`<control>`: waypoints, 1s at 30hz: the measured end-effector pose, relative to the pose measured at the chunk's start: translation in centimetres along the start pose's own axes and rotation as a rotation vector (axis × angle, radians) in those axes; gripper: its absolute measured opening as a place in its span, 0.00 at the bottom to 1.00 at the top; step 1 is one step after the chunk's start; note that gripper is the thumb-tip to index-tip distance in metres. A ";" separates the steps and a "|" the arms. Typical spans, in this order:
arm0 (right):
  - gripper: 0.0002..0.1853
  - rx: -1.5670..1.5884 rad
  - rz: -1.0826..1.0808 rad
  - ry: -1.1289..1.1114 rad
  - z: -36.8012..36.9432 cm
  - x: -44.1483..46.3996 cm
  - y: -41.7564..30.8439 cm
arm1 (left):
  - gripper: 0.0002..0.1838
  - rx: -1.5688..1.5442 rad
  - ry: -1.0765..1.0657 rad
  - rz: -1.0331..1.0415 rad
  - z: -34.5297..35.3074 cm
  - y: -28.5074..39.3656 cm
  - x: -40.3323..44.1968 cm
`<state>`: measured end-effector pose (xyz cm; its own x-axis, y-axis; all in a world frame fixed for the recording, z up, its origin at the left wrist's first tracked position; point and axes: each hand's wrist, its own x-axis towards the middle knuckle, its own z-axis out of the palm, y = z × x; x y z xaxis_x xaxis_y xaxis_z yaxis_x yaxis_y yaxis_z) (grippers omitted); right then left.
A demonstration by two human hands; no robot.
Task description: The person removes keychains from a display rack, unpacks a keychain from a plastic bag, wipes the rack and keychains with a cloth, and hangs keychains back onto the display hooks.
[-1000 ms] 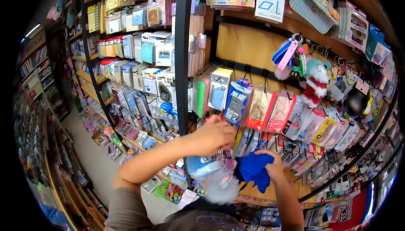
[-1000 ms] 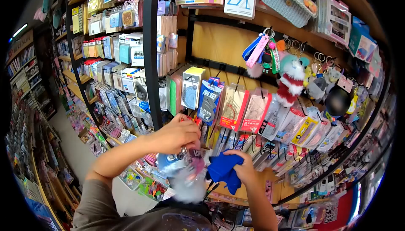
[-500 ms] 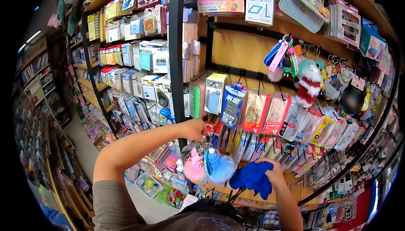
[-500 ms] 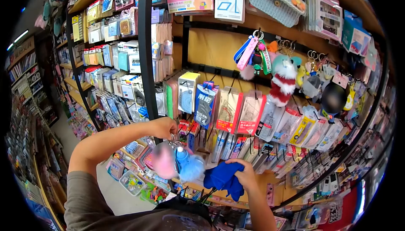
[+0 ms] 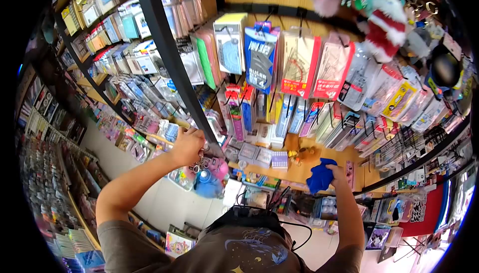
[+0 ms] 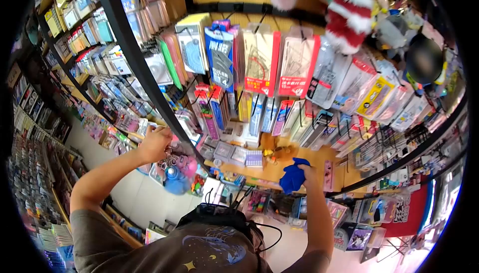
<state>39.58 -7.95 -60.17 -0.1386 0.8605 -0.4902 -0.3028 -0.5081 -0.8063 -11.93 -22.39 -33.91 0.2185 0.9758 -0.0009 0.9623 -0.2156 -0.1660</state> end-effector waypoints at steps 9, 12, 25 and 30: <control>0.16 -0.289 0.129 0.673 1.1 4.3 3.8 | 0.09 -0.223 -0.087 -0.325 13.7 2.4 -9.7; 0.15 -0.657 0.090 0.348 0.8 7.7 10.7 | 0.09 -0.225 -0.125 -0.401 17.0 3.2 -12.8; 0.09 -1.417 -0.009 -0.298 6.9 13.8 46.2 | 0.07 -0.395 -0.145 -0.714 32.7 2.4 -20.2; 0.06 -1.562 -0.099 -0.173 8.2 19.4 52.9 | 0.09 -0.346 -0.089 -0.818 38.6 1.1 -19.5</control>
<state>13.16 -17.81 -109.60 -0.3133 0.8294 -0.4626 0.9023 0.1082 -0.4173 -21.40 -40.27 -72.17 -0.5579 0.8249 -0.0915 0.8096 0.5652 0.1584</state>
